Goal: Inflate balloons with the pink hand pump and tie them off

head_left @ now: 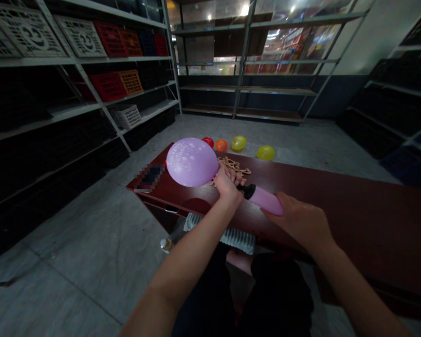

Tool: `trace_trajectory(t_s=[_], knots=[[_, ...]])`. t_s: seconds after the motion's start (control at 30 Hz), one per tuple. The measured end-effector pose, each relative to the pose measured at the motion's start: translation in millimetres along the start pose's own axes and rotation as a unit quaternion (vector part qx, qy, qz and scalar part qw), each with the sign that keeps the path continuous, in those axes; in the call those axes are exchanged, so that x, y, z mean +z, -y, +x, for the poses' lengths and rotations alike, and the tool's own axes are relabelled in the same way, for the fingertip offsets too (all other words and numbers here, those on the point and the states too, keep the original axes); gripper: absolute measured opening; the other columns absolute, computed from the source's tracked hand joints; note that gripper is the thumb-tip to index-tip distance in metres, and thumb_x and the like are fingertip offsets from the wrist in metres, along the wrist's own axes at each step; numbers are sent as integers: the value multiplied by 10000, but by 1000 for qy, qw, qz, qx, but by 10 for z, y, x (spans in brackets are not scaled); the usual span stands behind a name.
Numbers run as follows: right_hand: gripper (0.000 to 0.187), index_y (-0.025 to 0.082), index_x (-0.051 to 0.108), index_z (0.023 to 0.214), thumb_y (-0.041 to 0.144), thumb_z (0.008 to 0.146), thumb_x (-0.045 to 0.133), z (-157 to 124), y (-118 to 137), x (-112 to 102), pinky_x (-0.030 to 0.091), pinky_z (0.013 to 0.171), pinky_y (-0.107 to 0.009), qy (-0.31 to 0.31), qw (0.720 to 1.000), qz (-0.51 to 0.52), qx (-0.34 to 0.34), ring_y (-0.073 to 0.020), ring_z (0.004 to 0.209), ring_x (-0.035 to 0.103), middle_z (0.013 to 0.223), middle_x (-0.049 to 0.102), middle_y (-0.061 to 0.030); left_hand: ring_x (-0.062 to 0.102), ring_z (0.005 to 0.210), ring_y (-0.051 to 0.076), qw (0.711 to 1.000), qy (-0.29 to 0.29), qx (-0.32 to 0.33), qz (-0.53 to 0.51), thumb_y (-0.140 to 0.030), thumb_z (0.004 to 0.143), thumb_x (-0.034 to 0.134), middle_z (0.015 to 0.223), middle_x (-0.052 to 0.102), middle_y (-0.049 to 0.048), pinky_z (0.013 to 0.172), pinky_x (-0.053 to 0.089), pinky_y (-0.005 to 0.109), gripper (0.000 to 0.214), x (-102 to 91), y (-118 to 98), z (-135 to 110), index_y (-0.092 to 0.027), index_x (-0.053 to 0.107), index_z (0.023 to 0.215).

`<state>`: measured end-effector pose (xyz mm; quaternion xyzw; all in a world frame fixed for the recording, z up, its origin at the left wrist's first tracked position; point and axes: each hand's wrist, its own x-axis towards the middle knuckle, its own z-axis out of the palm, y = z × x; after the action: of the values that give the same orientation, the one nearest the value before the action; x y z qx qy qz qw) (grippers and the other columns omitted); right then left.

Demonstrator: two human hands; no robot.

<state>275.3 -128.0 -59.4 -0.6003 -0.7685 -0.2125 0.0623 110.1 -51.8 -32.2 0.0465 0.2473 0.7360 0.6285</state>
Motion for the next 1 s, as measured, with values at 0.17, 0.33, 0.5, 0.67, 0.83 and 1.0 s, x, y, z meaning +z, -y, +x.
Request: trace_trajectory(t_s=[0.17,0.33,0.5,0.67,0.83,1.0], knots=[[445,189,628,1124,541,895,479,-122,-112,74,289,556,-293,-54,998,-25,-19,-201,637,636,821,706,-72,208,328,68,1000,-18,-8,-9,-321,938,471,447,206,-75,376,196,226,424,-39,-129,64,-204,230,610],[463,190,655,1128,544,888,480,-263,-375,148,312,562,-300,-70,997,-25,-15,-199,641,620,823,703,-79,212,334,68,1000,-22,6,-2,-273,938,434,458,212,-75,382,190,227,373,-18,-379,228,-202,257,618],[489,182,656,1147,551,876,486,-282,-461,188,325,539,-297,-57,998,-4,-5,-208,650,629,921,717,-103,212,337,62,999,-26,45,2,-280,930,478,466,207,-82,387,211,228,384,11,-549,360,-203,262,622],[484,233,649,1145,576,824,535,-92,-399,114,311,505,-298,3,999,26,43,-232,640,648,993,733,-80,223,339,56,995,-29,92,-12,-337,952,476,462,225,-80,382,191,222,429,52,-534,398,-202,255,610],[426,255,640,1064,588,830,514,85,-190,-13,295,520,-286,41,997,47,45,-230,669,662,939,738,-53,209,327,57,994,12,106,-13,-439,947,504,449,215,-79,364,182,230,485,120,-439,270,-205,266,595],[464,216,627,1048,608,829,508,168,134,-134,288,544,-291,19,997,63,47,-222,666,652,881,732,-69,213,315,64,996,47,75,13,-423,958,483,425,217,-70,352,166,233,496,202,-303,-30,-206,251,578]])
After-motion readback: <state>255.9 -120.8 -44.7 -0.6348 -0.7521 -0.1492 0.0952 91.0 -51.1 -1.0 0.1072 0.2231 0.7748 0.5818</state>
